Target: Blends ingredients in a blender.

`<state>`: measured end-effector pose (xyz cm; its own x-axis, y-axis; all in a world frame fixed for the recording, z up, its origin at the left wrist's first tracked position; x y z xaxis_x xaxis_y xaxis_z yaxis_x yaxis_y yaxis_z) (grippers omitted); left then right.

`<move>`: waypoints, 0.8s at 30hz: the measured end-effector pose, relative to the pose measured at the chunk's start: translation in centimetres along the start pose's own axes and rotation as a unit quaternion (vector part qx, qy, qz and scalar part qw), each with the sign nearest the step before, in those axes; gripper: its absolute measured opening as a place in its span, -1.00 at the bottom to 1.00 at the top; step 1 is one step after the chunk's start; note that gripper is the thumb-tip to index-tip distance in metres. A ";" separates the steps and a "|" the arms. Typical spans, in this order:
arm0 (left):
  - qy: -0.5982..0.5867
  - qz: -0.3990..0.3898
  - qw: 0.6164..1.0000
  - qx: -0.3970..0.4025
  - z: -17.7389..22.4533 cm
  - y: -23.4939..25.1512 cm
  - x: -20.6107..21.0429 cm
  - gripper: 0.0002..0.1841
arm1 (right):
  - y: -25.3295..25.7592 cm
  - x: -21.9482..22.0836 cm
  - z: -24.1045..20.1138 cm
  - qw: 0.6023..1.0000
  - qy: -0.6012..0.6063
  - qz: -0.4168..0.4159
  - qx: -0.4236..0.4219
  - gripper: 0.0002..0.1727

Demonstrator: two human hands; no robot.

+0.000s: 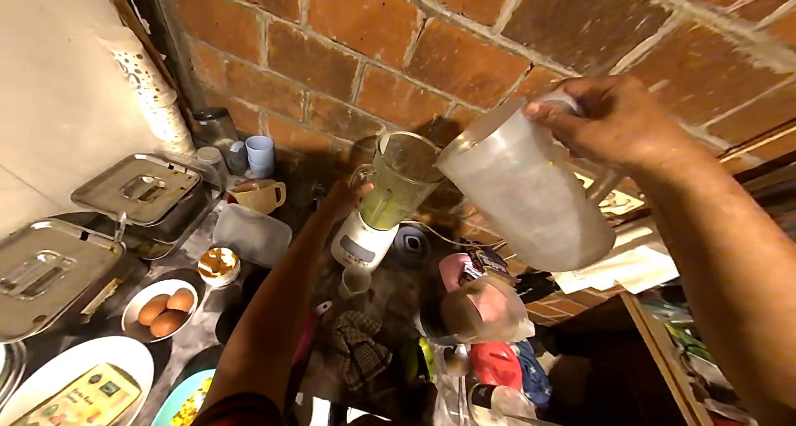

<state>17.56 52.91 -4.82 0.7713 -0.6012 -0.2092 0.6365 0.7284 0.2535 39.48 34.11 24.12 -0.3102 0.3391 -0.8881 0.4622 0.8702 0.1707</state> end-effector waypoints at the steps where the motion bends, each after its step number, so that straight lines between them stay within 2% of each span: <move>1: -0.003 0.003 1.000 -0.002 -0.1 0.0 0.0 -0.53 | 0.0 0.0 0.0 1.000 -0.004 -0.002 -0.001 -0.67; 16: -0.036 0.011 0.999 0.014 -0.5 -0.1 0.0 -0.57 | 0.4 0.1 0.0 1.000 -0.027 -0.007 -0.007 -0.67; 20: -0.016 0.006 1.000 -0.013 -0.5 0.1 0.0 -0.53 | 0.6 0.1 0.1 0.999 -0.036 -0.008 0.003 -0.64; 24: -0.009 0.004 1.000 0.002 -0.1 -0.1 -0.1 -0.55 | 0.6 0.0 0.0 0.999 -0.042 -0.007 -0.009 -0.63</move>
<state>17.43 52.90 -4.91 0.7767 -0.6006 -0.1898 0.6296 0.7327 0.2582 39.77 34.65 24.17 -0.2453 0.2972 -0.9228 0.4435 0.8808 0.1657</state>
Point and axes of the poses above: each hand's wrist, its own y-axis towards the middle knuckle, its own x-axis out of the palm, z = x × y, the point moved 2 cm from there along y, towards the middle knuckle, and after that the axes turned 15 degrees about x, right-handed, at the moved point
